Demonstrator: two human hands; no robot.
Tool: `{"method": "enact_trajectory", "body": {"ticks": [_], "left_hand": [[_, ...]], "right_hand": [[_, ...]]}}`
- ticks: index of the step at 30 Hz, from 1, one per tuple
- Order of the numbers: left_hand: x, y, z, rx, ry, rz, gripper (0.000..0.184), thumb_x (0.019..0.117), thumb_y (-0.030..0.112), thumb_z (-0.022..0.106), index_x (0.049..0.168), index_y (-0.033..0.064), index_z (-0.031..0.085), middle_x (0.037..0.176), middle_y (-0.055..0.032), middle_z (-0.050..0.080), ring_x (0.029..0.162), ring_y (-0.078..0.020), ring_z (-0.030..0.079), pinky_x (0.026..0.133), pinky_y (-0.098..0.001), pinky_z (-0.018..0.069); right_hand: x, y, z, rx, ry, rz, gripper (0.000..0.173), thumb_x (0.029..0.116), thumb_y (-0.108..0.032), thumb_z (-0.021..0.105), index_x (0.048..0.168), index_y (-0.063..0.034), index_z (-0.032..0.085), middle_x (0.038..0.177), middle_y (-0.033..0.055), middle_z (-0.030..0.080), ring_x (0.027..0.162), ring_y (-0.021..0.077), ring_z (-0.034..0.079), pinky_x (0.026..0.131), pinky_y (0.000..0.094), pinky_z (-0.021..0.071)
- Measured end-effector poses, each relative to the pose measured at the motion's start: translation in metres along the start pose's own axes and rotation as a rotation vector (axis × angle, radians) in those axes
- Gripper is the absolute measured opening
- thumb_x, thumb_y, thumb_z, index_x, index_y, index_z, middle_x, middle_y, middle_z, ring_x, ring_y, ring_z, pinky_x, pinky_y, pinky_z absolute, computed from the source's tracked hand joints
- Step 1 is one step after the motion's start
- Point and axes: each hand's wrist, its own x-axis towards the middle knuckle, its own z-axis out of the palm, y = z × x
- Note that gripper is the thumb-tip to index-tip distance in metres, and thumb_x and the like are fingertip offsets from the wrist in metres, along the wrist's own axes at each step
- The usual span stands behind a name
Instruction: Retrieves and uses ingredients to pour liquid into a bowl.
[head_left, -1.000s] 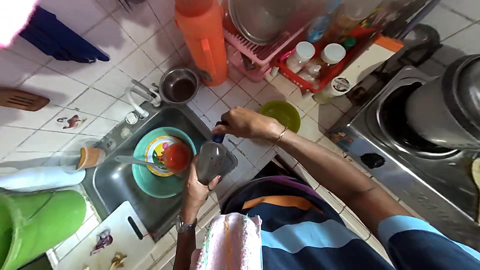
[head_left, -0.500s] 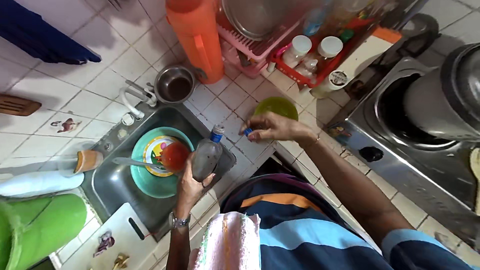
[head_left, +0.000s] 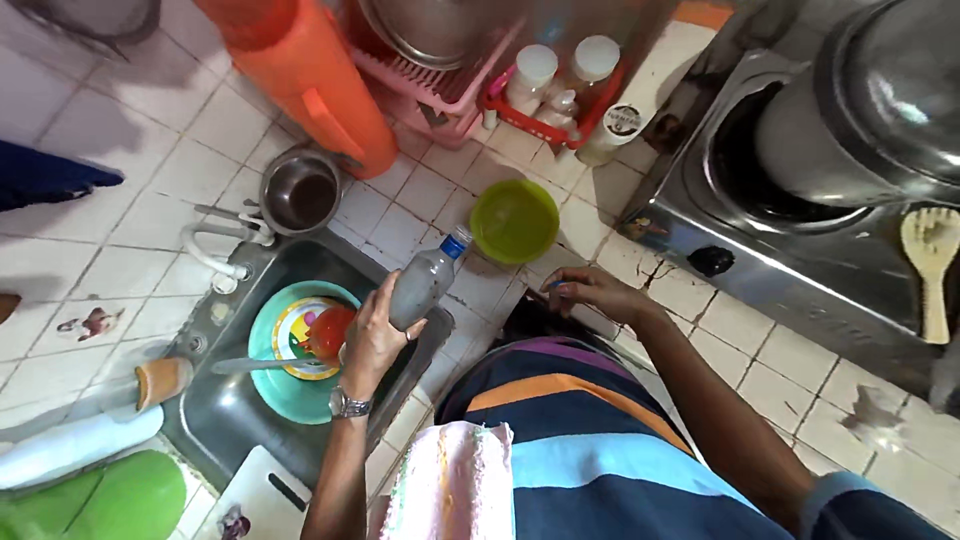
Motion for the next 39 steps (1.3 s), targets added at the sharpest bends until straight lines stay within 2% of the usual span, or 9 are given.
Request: {"method": "enact_trajectory", "body": {"ticks": [5,16,28,32,36,37,39], "left_hand": [[0.026,0.016,-0.009,0.071,-0.099,0.013,0.092,0.0784,0.041,0.087,0.155,0.0170,0.043,0.131,-0.0227,0.064,0.113,-0.0435,0.066,0.092,-0.0629,0.0522],[0.059,0.035,-0.017,0.207,-0.180,0.048,0.093,0.0778,0.045,0.088,0.156,0.0232,0.043,0.126,-0.0216,0.065,0.109,-0.0420,0.067,0.088,-0.0623,0.0537],[0.064,0.039,-0.023,0.245,-0.200,0.057,0.093,0.0773,0.044,0.088,0.156,0.0236,0.043,0.124,-0.0218,0.065,0.108,-0.0429,0.066,0.086,-0.0627,0.0533],[0.064,0.036,-0.020,0.249,-0.199,0.063,0.093,0.0772,0.045,0.088,0.156,0.0233,0.043,0.123,-0.0224,0.065,0.108,-0.0431,0.066,0.087,-0.0629,0.0531],[0.063,0.037,-0.021,0.248,-0.205,0.057,0.093,0.0771,0.044,0.088,0.156,0.0233,0.043,0.125,-0.0223,0.065,0.108,-0.0439,0.066,0.086,-0.0651,0.0529],[0.063,0.038,-0.021,0.253,-0.211,0.053,0.093,0.0772,0.045,0.088,0.156,0.0237,0.043,0.125,-0.0220,0.065,0.108,-0.0435,0.066,0.087,-0.0647,0.0530],[0.064,0.038,-0.022,0.253,-0.216,0.057,0.093,0.0776,0.044,0.088,0.156,0.0236,0.042,0.125,-0.0221,0.065,0.108,-0.0433,0.066,0.086,-0.0638,0.0534]], "right_hand": [[-0.011,0.012,-0.007,0.070,0.091,-0.015,0.034,0.0990,-0.030,0.051,0.115,-0.0029,0.064,0.087,-0.0011,0.070,0.076,0.0088,0.068,0.077,0.0293,0.0589],[-0.019,0.023,-0.016,0.155,0.150,-0.018,0.032,0.0977,-0.034,0.053,0.111,-0.0072,0.065,0.082,-0.0024,0.069,0.074,0.0095,0.067,0.074,0.0290,0.0590],[-0.019,0.031,-0.012,0.204,0.157,-0.026,0.033,0.0996,-0.033,0.047,0.110,-0.0069,0.065,0.079,-0.0031,0.067,0.071,0.0089,0.066,0.073,0.0288,0.0589],[-0.018,0.031,-0.008,0.234,0.152,-0.033,0.033,0.0991,-0.033,0.048,0.111,-0.0060,0.064,0.081,-0.0014,0.068,0.073,0.0111,0.068,0.075,0.0315,0.0600],[-0.016,0.033,-0.005,0.286,0.083,-0.075,0.040,0.0993,-0.035,0.049,0.126,-0.0075,0.060,0.090,0.0019,0.070,0.075,0.0134,0.069,0.073,0.0330,0.0611],[-0.016,0.034,-0.004,0.320,0.076,-0.077,0.039,0.0998,-0.034,0.049,0.126,-0.0078,0.060,0.091,0.0027,0.070,0.074,0.0139,0.069,0.071,0.0331,0.0615],[-0.015,0.033,-0.001,0.354,0.110,-0.054,0.028,0.1004,-0.028,0.052,0.118,-0.0085,0.060,0.091,0.0025,0.068,0.070,0.0127,0.067,0.065,0.0306,0.0605]]}}
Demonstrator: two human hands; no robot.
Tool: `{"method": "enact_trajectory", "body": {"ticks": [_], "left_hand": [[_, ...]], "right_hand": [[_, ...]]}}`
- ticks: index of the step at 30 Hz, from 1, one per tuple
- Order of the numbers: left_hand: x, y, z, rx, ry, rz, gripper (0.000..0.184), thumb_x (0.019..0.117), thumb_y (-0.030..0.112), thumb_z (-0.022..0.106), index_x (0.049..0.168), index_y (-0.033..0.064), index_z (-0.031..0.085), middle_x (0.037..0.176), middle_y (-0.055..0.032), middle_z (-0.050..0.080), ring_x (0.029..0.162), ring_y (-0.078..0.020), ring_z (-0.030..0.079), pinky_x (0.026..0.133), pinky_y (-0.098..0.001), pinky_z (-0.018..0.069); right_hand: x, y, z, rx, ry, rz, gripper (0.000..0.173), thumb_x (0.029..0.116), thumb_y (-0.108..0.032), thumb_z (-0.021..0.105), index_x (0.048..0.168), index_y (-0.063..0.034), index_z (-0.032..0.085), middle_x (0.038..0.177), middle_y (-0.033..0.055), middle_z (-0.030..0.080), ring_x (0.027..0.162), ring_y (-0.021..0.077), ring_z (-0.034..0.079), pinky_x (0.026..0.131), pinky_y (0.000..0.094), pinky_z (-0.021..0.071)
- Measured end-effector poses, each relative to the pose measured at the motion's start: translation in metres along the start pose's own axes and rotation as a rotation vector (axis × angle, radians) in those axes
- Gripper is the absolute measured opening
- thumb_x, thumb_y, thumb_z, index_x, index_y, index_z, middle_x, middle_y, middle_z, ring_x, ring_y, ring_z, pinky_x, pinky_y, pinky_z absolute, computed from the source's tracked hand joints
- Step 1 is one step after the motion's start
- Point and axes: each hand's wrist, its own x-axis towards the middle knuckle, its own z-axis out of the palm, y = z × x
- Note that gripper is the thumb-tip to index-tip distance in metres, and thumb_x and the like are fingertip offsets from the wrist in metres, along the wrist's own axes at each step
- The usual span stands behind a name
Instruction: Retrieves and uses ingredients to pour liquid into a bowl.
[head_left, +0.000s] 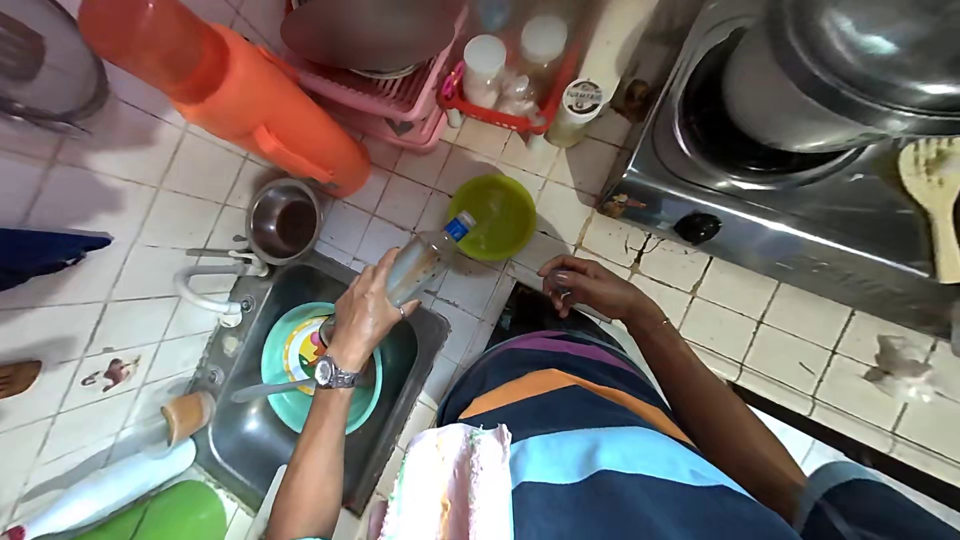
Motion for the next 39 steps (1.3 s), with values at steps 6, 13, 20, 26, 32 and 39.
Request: {"method": "enact_trajectory", "body": {"ticks": [6,13,20,26,32,39], "left_hand": [[0.001,0.002,-0.001,0.014,-0.006,-0.007,0.094,0.0781,0.045,0.087,0.157,0.0239,0.041,0.128,-0.0213,0.064,0.111,-0.0434,0.066,0.088,-0.0636,0.0528],[0.004,0.002,0.000,0.016,0.015,0.024,0.093,0.0777,0.045,0.087,0.156,0.0232,0.042,0.127,-0.0223,0.065,0.109,-0.0435,0.066,0.086,-0.0635,0.0532],[0.006,0.006,-0.004,0.012,-0.002,0.000,0.094,0.0779,0.045,0.087,0.157,0.0244,0.041,0.128,-0.0223,0.064,0.111,-0.0433,0.066,0.087,-0.0635,0.0529],[0.007,0.003,0.000,-0.004,0.023,0.025,0.094,0.0778,0.044,0.088,0.156,0.0216,0.042,0.127,-0.0233,0.064,0.111,-0.0454,0.065,0.087,-0.0649,0.0527],[0.008,0.006,-0.001,0.005,0.000,0.017,0.093,0.0787,0.044,0.087,0.157,0.0225,0.041,0.128,-0.0226,0.064,0.113,-0.0439,0.065,0.089,-0.0637,0.0526],[0.008,0.006,-0.002,0.029,0.000,0.031,0.093,0.0790,0.045,0.087,0.157,0.0234,0.041,0.127,-0.0222,0.064,0.112,-0.0427,0.065,0.089,-0.0627,0.0530]], "right_hand": [[-0.005,-0.001,-0.001,-0.061,0.165,0.072,0.014,0.1018,-0.010,0.052,0.089,-0.0091,0.059,0.068,-0.0046,0.060,0.060,0.0063,0.061,0.065,0.0245,0.0569],[0.006,-0.006,-0.004,-0.235,0.394,0.036,0.009,0.1006,0.001,0.060,0.106,0.0053,0.066,0.088,0.0100,0.069,0.072,0.0130,0.069,0.072,0.0298,0.0608],[0.003,-0.008,-0.008,-0.285,0.461,0.026,0.012,0.0993,-0.004,0.065,0.108,0.0027,0.063,0.070,0.0060,0.065,0.058,0.0104,0.065,0.063,0.0274,0.0592],[0.011,0.003,-0.020,-0.805,0.676,-0.083,0.034,0.1026,-0.017,0.064,0.133,-0.0019,0.063,0.082,0.0186,0.065,0.069,0.0332,0.062,0.068,0.0544,0.0520],[0.036,0.029,-0.024,-1.136,0.732,-0.110,0.029,0.0985,0.000,0.054,0.126,0.0012,0.064,0.119,0.0295,0.061,0.097,0.0477,0.067,0.076,0.0601,0.0561],[0.040,0.061,-0.035,-1.165,0.717,-0.338,0.024,0.0997,-0.004,0.061,0.123,0.0002,0.067,0.117,0.0297,0.062,0.102,0.0482,0.065,0.084,0.0608,0.0535]]}}
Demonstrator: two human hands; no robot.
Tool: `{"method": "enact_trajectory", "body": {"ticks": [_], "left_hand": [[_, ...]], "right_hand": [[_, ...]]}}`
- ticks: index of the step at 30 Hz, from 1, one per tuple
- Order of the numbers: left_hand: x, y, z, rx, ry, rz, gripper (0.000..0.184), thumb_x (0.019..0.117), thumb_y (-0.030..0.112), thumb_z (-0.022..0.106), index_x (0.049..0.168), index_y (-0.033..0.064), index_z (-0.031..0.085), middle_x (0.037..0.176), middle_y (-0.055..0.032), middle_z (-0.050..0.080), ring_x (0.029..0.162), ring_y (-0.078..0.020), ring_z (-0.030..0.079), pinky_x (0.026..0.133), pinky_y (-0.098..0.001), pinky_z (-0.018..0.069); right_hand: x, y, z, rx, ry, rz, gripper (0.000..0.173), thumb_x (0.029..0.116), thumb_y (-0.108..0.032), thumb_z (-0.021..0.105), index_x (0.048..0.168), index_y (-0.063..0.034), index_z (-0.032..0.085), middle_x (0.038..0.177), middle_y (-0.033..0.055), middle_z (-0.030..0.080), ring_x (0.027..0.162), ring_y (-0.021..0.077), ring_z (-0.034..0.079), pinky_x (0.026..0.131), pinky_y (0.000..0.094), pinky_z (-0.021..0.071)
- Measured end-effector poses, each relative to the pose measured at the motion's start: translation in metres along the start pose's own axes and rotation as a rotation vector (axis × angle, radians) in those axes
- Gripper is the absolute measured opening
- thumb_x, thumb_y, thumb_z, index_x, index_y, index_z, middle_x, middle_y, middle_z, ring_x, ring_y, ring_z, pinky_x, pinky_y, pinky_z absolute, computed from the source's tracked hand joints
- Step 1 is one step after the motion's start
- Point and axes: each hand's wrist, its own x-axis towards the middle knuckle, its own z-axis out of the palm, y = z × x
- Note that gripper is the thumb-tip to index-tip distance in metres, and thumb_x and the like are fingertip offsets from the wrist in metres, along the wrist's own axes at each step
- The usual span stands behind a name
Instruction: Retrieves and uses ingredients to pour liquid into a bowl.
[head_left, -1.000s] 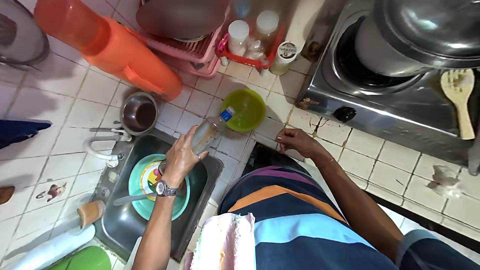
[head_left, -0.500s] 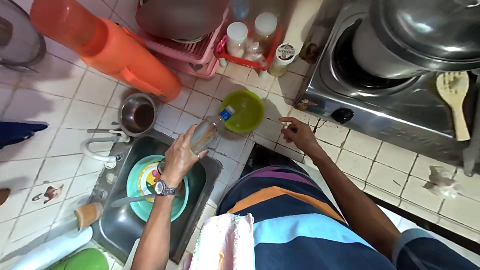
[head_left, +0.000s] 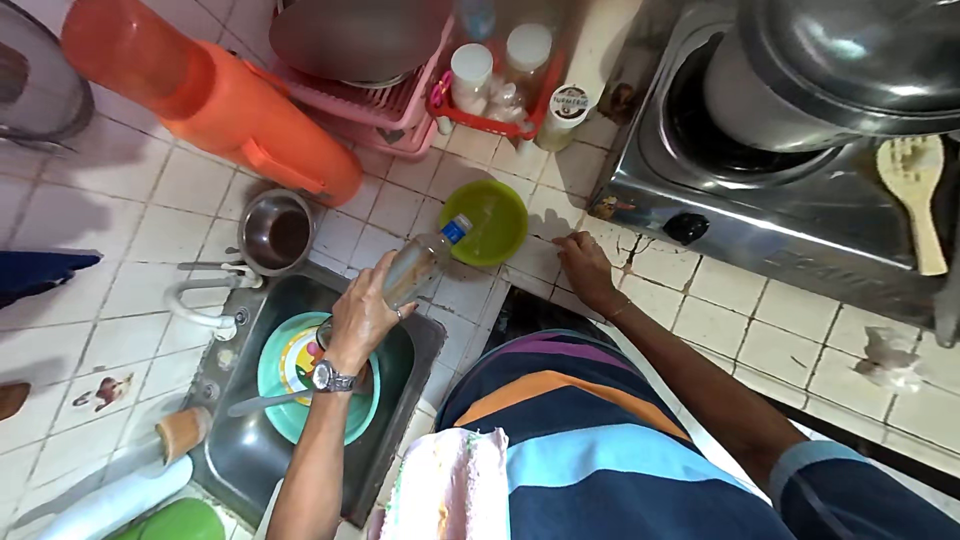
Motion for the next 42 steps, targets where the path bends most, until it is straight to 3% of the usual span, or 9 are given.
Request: {"method": "enact_trajectory", "body": {"ticks": [4,14,17,20,23,25,31,34,42], "left_hand": [[0.000,-0.001,-0.001,-0.005,0.015,0.025,0.092,0.0792,0.043,0.087,0.156,0.0204,0.042,0.127,-0.0229,0.064,0.112,-0.0436,0.066,0.088,-0.0630,0.0529],[0.002,0.004,0.001,-0.010,-0.024,0.007,0.092,0.0790,0.044,0.087,0.157,0.0217,0.041,0.129,-0.0227,0.064,0.113,-0.0434,0.065,0.089,-0.0625,0.0528],[0.003,0.004,0.000,-0.009,-0.033,0.012,0.093,0.0794,0.044,0.086,0.157,0.0236,0.040,0.127,-0.0228,0.064,0.111,-0.0439,0.065,0.088,-0.0630,0.0531],[0.003,0.006,-0.002,-0.007,-0.030,0.009,0.092,0.0796,0.044,0.086,0.157,0.0240,0.040,0.127,-0.0222,0.064,0.112,-0.0433,0.065,0.088,-0.0626,0.0530],[0.003,0.007,-0.003,-0.007,-0.020,0.017,0.092,0.0789,0.044,0.087,0.156,0.0235,0.041,0.126,-0.0231,0.064,0.111,-0.0439,0.065,0.088,-0.0632,0.0530],[0.002,0.008,-0.004,-0.007,-0.023,0.027,0.092,0.0793,0.043,0.087,0.157,0.0221,0.041,0.127,-0.0234,0.064,0.111,-0.0441,0.065,0.088,-0.0636,0.0528],[0.001,0.010,-0.005,0.007,-0.021,0.032,0.092,0.0796,0.045,0.086,0.157,0.0234,0.041,0.126,-0.0220,0.064,0.111,-0.0428,0.066,0.088,-0.0621,0.0535],[0.000,0.013,-0.008,0.007,-0.024,0.030,0.092,0.0798,0.045,0.086,0.157,0.0234,0.041,0.125,-0.0230,0.065,0.110,-0.0435,0.066,0.087,-0.0623,0.0534],[0.002,0.014,-0.013,0.013,-0.002,0.045,0.093,0.0787,0.044,0.087,0.157,0.0246,0.041,0.127,-0.0210,0.064,0.111,-0.0421,0.066,0.087,-0.0617,0.0538]], "right_hand": [[-0.003,0.005,-0.003,0.055,-0.002,0.020,0.027,0.0971,-0.009,0.068,0.121,0.0028,0.067,0.109,0.0279,0.066,0.094,0.0454,0.068,0.077,0.0590,0.0564],[0.008,-0.007,-0.029,0.131,-0.201,0.331,0.031,0.1096,-0.018,0.048,0.114,0.0039,0.069,0.111,0.0256,0.068,0.102,0.0439,0.068,0.086,0.0637,0.0517],[0.014,-0.017,-0.037,0.152,-0.242,0.322,0.033,0.1088,-0.024,0.051,0.111,0.0034,0.069,0.098,0.0249,0.069,0.091,0.0437,0.068,0.079,0.0649,0.0516],[0.024,-0.033,-0.047,0.080,-0.304,0.251,0.026,0.1041,-0.022,0.060,0.117,-0.0015,0.068,0.088,0.0199,0.069,0.079,0.0391,0.068,0.070,0.0609,0.0528],[0.037,-0.062,-0.063,-0.007,-0.367,0.141,0.032,0.0992,-0.009,0.061,0.130,-0.0034,0.063,0.108,0.0236,0.069,0.089,0.0429,0.069,0.074,0.0622,0.0538],[0.051,-0.081,-0.072,-0.073,-0.392,0.031,0.038,0.0980,-0.007,0.060,0.136,-0.0038,0.060,0.114,0.0247,0.066,0.085,0.0434,0.069,0.070,0.0605,0.0541],[0.112,-0.125,-0.079,-0.268,-0.546,-0.239,0.031,0.0970,-0.001,0.057,0.128,-0.0015,0.058,0.120,0.0253,0.063,0.089,0.0442,0.068,0.072,0.0577,0.0541],[0.130,-0.142,-0.083,-0.373,-0.623,-0.338,0.035,0.0977,0.005,0.055,0.132,-0.0005,0.057,0.120,0.0277,0.062,0.095,0.0465,0.067,0.076,0.0582,0.0533],[0.138,-0.173,-0.088,-0.592,-0.797,-0.413,0.030,0.1006,0.004,0.050,0.130,0.0046,0.056,0.115,0.0281,0.060,0.100,0.0452,0.064,0.079,0.0541,0.0524]]}}
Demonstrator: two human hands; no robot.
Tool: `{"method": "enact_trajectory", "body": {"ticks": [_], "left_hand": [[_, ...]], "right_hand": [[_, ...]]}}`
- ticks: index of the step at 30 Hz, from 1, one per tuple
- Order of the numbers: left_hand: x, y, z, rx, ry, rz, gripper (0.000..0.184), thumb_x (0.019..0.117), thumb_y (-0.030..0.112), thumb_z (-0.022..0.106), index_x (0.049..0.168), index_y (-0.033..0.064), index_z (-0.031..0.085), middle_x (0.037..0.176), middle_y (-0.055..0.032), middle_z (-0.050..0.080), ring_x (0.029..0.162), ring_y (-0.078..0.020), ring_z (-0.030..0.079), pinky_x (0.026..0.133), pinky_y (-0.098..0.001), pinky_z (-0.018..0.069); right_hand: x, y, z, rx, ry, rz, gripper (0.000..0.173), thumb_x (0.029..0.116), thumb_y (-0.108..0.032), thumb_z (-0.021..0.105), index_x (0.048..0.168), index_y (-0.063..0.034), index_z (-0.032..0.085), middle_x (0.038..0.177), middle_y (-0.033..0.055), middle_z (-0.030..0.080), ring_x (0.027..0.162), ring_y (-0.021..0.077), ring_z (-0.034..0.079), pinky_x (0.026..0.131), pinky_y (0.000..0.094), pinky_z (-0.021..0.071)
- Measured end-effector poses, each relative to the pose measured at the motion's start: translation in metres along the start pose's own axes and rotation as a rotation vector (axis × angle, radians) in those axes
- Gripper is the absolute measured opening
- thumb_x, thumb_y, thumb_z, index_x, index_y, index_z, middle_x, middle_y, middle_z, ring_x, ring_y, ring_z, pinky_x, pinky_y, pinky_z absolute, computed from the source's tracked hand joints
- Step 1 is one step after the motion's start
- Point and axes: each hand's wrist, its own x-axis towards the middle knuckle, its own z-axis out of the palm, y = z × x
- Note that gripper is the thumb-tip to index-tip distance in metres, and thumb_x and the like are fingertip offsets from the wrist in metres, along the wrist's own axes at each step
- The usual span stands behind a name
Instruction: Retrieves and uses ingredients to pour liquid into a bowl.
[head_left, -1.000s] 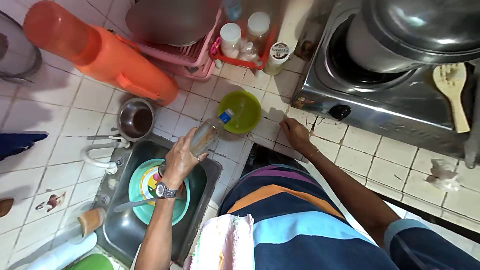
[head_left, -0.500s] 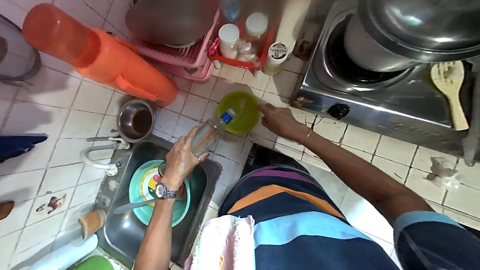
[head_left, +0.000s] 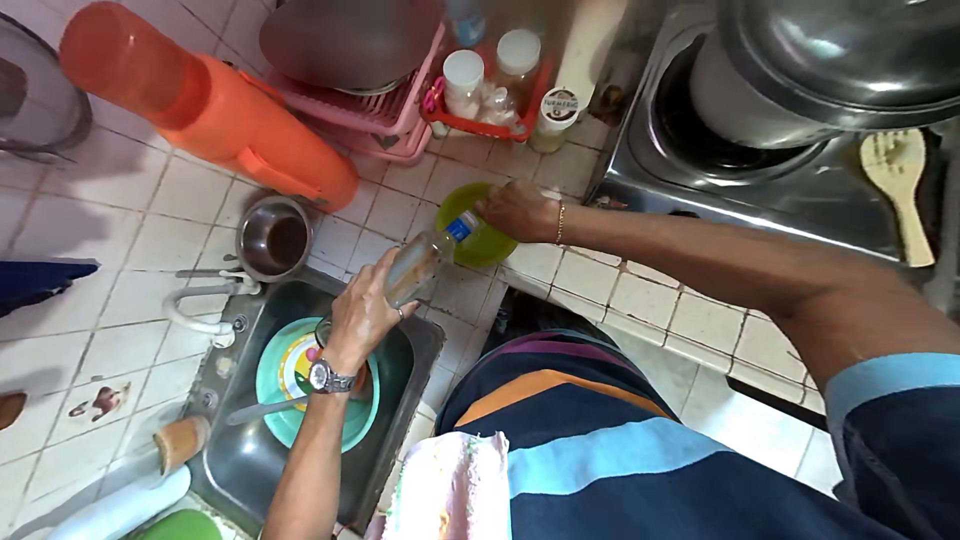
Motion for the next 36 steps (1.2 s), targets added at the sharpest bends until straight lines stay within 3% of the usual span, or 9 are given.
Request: {"method": "enact_trajectory", "body": {"ticks": [5,11,16,23,29,36], "left_hand": [[0.002,-0.001,-0.002,-0.006,0.016,0.010,0.092,0.0783,0.045,0.087,0.156,0.0242,0.042,0.124,-0.0212,0.065,0.108,-0.0428,0.066,0.085,-0.0633,0.0537],[0.002,-0.001,-0.004,0.006,0.010,0.023,0.093,0.0775,0.045,0.088,0.156,0.0247,0.042,0.123,-0.0209,0.065,0.108,-0.0424,0.066,0.085,-0.0623,0.0540],[0.002,-0.001,-0.009,0.025,-0.004,0.028,0.093,0.0774,0.044,0.088,0.156,0.0243,0.043,0.121,-0.0221,0.065,0.108,-0.0437,0.066,0.083,-0.0626,0.0540],[0.007,-0.001,-0.019,0.048,-0.062,0.007,0.093,0.0787,0.043,0.088,0.157,0.0269,0.040,0.123,-0.0213,0.065,0.109,-0.0433,0.065,0.084,-0.0629,0.0537],[0.014,-0.007,-0.022,0.053,-0.068,0.028,0.093,0.0773,0.043,0.089,0.156,0.0277,0.041,0.123,-0.0208,0.065,0.109,-0.0432,0.065,0.083,-0.0643,0.0532],[0.018,-0.010,-0.028,0.033,-0.103,0.049,0.093,0.0761,0.043,0.090,0.155,0.0278,0.042,0.122,-0.0212,0.065,0.107,-0.0436,0.066,0.083,-0.0656,0.0527]], "right_hand": [[0.004,-0.006,-0.007,-0.063,-0.035,-0.027,0.025,0.1028,0.003,0.045,0.124,0.0086,0.058,0.108,0.0263,0.063,0.099,0.0434,0.065,0.079,0.0538,0.0515],[0.013,0.000,-0.010,-0.100,-0.053,-0.077,0.020,0.1019,0.000,0.048,0.114,0.0077,0.063,0.100,0.0242,0.065,0.095,0.0419,0.066,0.077,0.0544,0.0511],[0.014,0.002,-0.017,-0.081,-0.106,-0.135,0.023,0.1048,-0.001,0.045,0.116,0.0071,0.064,0.109,0.0251,0.066,0.105,0.0432,0.064,0.086,0.0569,0.0489],[0.019,0.003,-0.019,-0.145,-0.120,-0.154,0.020,0.1039,-0.001,0.046,0.106,0.0061,0.065,0.100,0.0230,0.066,0.098,0.0413,0.065,0.082,0.0556,0.0495],[0.022,0.005,-0.021,-0.146,-0.092,-0.209,0.025,0.1061,-0.003,0.044,0.113,0.0067,0.066,0.110,0.0241,0.067,0.107,0.0424,0.064,0.088,0.0567,0.0475],[0.024,0.008,-0.018,-0.146,-0.064,-0.208,0.023,0.1048,-0.002,0.045,0.101,0.0062,0.066,0.096,0.0232,0.066,0.094,0.0421,0.066,0.078,0.0568,0.0498]]}}
